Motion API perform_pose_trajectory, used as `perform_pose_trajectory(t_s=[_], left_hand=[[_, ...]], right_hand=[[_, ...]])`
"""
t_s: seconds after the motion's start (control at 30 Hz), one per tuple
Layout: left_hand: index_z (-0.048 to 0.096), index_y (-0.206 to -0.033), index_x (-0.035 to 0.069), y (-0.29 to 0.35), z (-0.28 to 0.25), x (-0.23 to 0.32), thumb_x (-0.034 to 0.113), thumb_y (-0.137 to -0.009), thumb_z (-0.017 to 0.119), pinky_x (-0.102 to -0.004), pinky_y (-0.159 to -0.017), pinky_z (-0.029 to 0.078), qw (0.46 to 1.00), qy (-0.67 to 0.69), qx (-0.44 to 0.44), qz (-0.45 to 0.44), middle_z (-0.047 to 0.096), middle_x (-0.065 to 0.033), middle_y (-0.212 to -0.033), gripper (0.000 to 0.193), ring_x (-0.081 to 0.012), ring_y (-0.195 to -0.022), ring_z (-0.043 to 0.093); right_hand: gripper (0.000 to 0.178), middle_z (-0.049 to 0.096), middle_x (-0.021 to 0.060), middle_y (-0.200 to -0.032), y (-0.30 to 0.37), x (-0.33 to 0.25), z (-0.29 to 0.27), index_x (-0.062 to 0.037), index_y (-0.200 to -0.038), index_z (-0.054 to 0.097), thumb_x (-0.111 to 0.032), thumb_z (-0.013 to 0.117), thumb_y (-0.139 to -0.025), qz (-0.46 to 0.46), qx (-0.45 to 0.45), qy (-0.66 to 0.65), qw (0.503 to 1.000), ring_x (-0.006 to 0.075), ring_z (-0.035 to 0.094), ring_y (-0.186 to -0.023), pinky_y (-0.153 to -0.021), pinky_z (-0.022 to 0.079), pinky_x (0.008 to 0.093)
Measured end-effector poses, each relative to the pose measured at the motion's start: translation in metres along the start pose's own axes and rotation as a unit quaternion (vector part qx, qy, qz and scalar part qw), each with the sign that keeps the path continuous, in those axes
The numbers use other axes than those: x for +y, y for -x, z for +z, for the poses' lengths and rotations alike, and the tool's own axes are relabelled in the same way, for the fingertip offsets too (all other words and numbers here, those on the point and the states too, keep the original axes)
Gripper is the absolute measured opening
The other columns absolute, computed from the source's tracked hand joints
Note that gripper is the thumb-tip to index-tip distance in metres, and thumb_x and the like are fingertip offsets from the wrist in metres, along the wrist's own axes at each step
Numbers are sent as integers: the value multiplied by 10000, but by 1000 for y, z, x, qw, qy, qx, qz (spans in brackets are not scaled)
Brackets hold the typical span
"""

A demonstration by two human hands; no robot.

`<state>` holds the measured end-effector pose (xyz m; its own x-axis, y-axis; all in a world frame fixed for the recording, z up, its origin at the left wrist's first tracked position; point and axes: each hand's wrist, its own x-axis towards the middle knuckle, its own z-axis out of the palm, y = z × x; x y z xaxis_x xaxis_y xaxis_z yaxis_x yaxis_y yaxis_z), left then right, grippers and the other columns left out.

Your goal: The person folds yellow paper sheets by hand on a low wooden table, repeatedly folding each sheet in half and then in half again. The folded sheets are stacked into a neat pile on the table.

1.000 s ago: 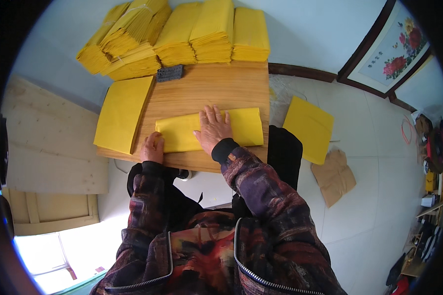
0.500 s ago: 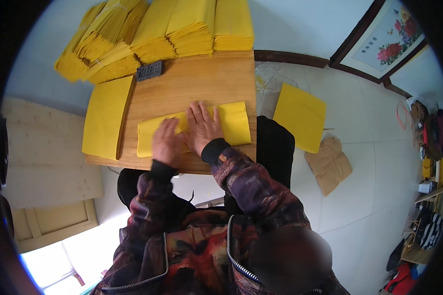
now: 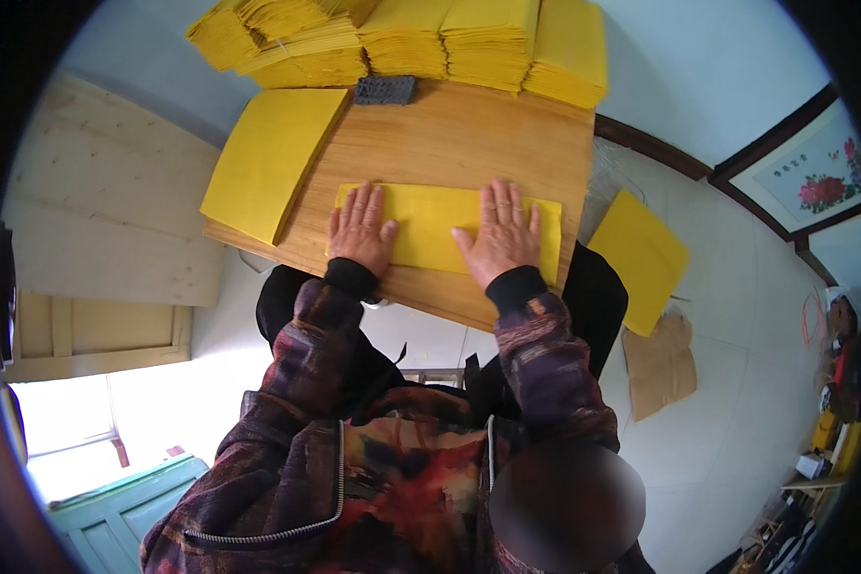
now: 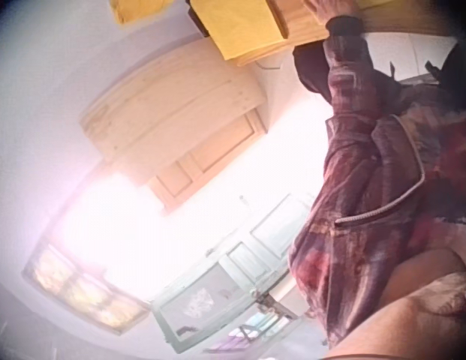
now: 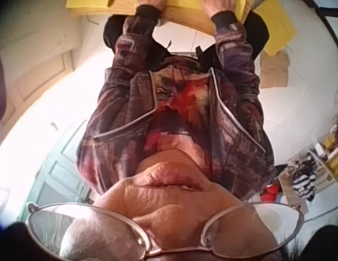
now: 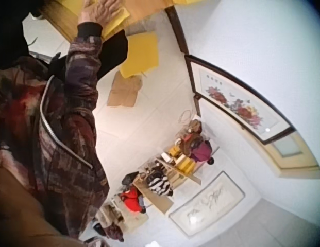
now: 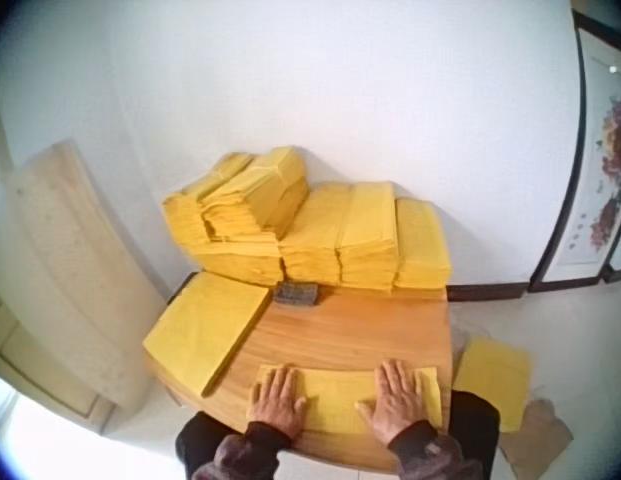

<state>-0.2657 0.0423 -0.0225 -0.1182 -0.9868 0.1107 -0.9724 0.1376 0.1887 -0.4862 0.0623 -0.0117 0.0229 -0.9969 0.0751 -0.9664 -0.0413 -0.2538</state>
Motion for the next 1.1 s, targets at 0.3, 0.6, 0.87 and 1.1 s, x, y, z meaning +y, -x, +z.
perform_pose_trajectory(t_s=[0.3,0.6,0.87,1.1], left_hand=[[327,-1469,135,-1,-1,-10,477,-923,448,-493,-1156,137,999,-7,-23,-22,224,-53,-1570,655,-258,-1449,179],[309,-1481,151,-5,-3,-10,420,-931,420,-492,-1152,132,998,-24,-54,-20,215,-46,-1578,622,-252,-1460,162],[337,-1467,144,0,1,-12,487,-907,481,-492,-1150,155,1000,-23,-7,-15,254,-50,-1561,672,-286,-1444,193],[332,-1472,154,-1,2,-12,508,-918,450,-492,-1153,142,1000,-18,-13,-19,248,-43,-1563,667,-282,-1446,185]], right_hand=[[743,243,93,-1554,14,58,-31,-59,-1465,297,-473,542,-899,125,-16,72,989,259,192,-1441,-1152,157,502],[632,304,116,-1528,-26,-105,21,-39,-1429,376,-418,462,-931,-80,-33,-110,990,265,208,-1438,-1157,128,506],[794,224,119,-1562,9,21,-5,-33,-1465,299,-535,505,-884,14,7,9,1000,273,159,-1455,-1158,116,507],[695,236,95,-1555,23,53,-28,-45,-1456,310,-423,525,-914,92,10,20,996,259,175,-1446,-1155,139,509]])
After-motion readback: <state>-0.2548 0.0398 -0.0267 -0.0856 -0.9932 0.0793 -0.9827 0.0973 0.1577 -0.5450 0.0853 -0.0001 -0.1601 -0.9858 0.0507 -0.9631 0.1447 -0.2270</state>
